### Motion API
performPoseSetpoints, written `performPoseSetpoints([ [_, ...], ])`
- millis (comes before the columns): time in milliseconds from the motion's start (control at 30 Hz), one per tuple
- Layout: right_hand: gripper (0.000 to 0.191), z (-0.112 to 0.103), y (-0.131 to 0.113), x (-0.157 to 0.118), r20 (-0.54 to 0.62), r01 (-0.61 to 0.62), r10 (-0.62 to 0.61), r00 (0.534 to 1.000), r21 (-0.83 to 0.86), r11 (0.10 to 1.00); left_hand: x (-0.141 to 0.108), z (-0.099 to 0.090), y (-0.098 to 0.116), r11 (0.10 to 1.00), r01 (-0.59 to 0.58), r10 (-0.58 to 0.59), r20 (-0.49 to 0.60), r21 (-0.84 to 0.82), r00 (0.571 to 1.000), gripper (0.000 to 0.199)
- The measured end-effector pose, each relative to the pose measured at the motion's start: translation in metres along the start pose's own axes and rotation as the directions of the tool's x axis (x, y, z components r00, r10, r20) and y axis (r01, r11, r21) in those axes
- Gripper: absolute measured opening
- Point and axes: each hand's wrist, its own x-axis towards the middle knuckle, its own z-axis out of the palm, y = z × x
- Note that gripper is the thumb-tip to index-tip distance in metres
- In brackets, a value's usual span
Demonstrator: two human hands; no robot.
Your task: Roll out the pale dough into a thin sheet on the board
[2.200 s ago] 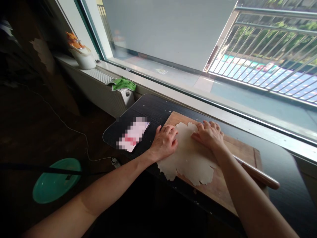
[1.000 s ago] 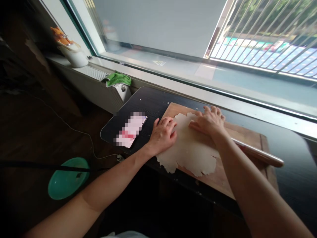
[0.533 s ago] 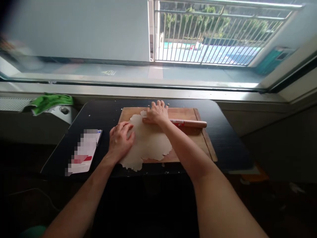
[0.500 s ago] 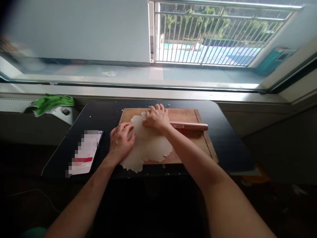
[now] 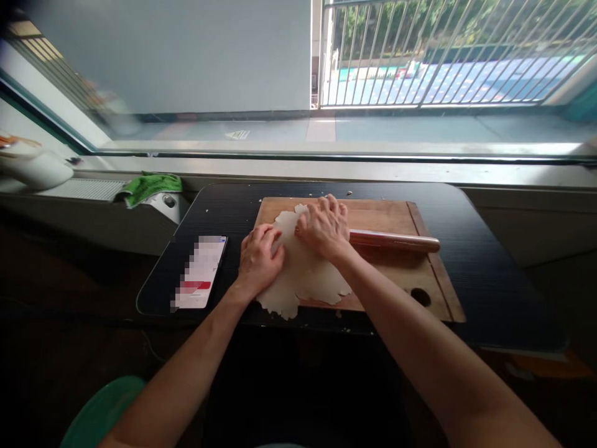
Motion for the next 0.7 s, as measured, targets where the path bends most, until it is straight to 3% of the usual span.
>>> performPoseSetpoints([
  [167, 0.053, -0.002, 0.009, 0.039, 0.058, -0.269, 0.266, 0.962, 0.039, 0.962, 0.0, 0.0, 0.0, 1.0, 0.014, -0.014, -0.005, -0.007, 1.0, 0.026],
  [233, 0.053, -0.001, 0.006, 0.034, 0.066, -0.245, 0.241, 0.968, 0.05, 0.968, 0.0, 0.0, 0.0, 1.0, 0.01, -0.01, -0.006, -0.018, 1.0, 0.025],
  [367, 0.05, 0.003, -0.003, 0.001, 0.022, -0.046, 0.045, 0.999, 0.042, 0.998, 0.0, -0.001, 0.001, 1.0, 0.002, -0.002, -0.002, -0.026, 1.0, 0.027],
  [500, 0.052, 0.0, 0.002, 0.023, 0.015, -0.14, 0.139, 0.99, 0.035, 0.99, 0.001, -0.003, 0.002, 1.0, 0.009, -0.009, 0.002, -0.017, 1.0, 0.025],
  [600, 0.056, -0.003, 0.007, 0.042, 0.095, -0.261, 0.257, 0.962, 0.027, 0.965, 0.001, -0.003, 0.002, 1.0, 0.012, -0.011, 0.008, -0.013, 1.0, 0.025],
  [700, 0.056, -0.001, 0.002, 0.022, 0.131, -0.16, 0.156, 0.979, 0.022, 0.987, 0.001, -0.002, 0.002, 1.0, 0.005, -0.005, 0.003, -0.016, 1.0, 0.025],
])
